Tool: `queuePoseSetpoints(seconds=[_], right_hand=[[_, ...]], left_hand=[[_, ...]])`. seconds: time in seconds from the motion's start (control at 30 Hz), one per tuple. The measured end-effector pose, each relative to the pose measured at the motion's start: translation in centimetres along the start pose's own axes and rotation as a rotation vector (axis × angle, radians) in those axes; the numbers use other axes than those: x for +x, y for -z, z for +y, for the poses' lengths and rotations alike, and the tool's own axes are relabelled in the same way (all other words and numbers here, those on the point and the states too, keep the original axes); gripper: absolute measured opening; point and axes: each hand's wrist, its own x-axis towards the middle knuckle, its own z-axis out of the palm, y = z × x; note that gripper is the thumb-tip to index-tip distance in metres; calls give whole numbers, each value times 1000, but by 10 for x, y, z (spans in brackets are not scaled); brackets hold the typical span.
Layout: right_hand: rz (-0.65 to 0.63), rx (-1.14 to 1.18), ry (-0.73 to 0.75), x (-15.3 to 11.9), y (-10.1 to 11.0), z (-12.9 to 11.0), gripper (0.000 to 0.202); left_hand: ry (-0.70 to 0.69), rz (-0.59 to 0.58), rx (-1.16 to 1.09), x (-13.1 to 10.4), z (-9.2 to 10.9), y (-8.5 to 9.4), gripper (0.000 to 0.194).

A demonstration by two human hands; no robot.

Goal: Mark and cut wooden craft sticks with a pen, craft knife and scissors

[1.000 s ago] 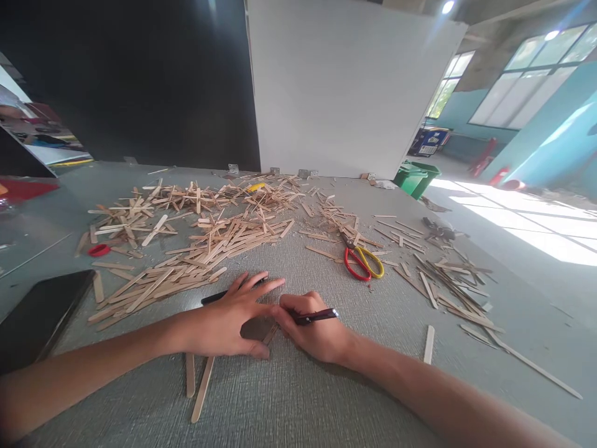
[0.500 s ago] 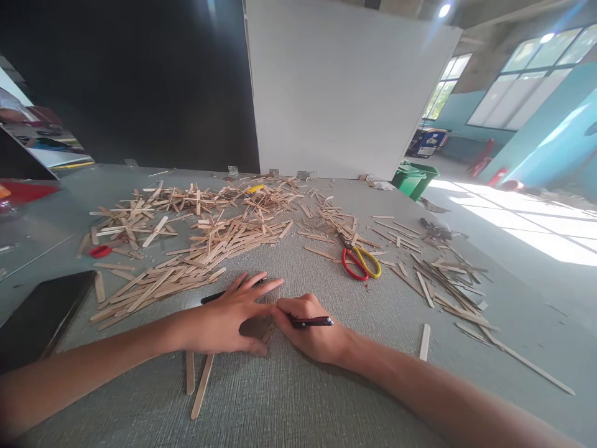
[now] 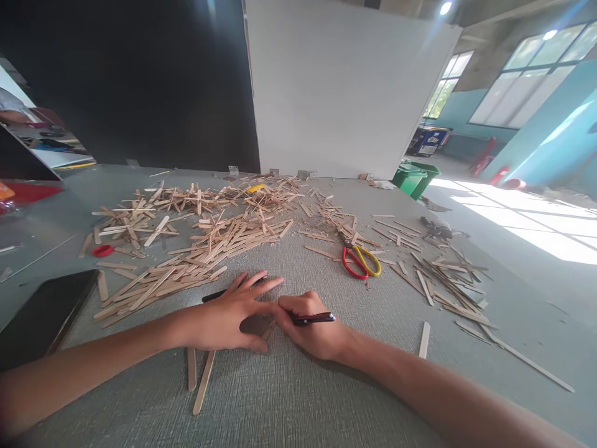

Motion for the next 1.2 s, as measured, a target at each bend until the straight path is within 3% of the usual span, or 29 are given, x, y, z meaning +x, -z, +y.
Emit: queuePoseSetpoints(seconds=[0.37,0.83,0.93,1.07,1.2], right_hand=[[10,-12,-32,2,-2,-1,38],[19,15,-43,1,-2,-3,39],[50,39,-34,0,-3,-1,38],[153,38,-43,-1,-3,3,37],[217,23,-51,-1,-3,4,36]], left_hand=[[0,2,17,0,1,-1,59],[-20,-3,61,-3,1,-2,57],[-41,72,129,-7,1,-8,47],[-76,233,247,-10,0,-14,48],[-47,297,242,-10,8,-7,26]])
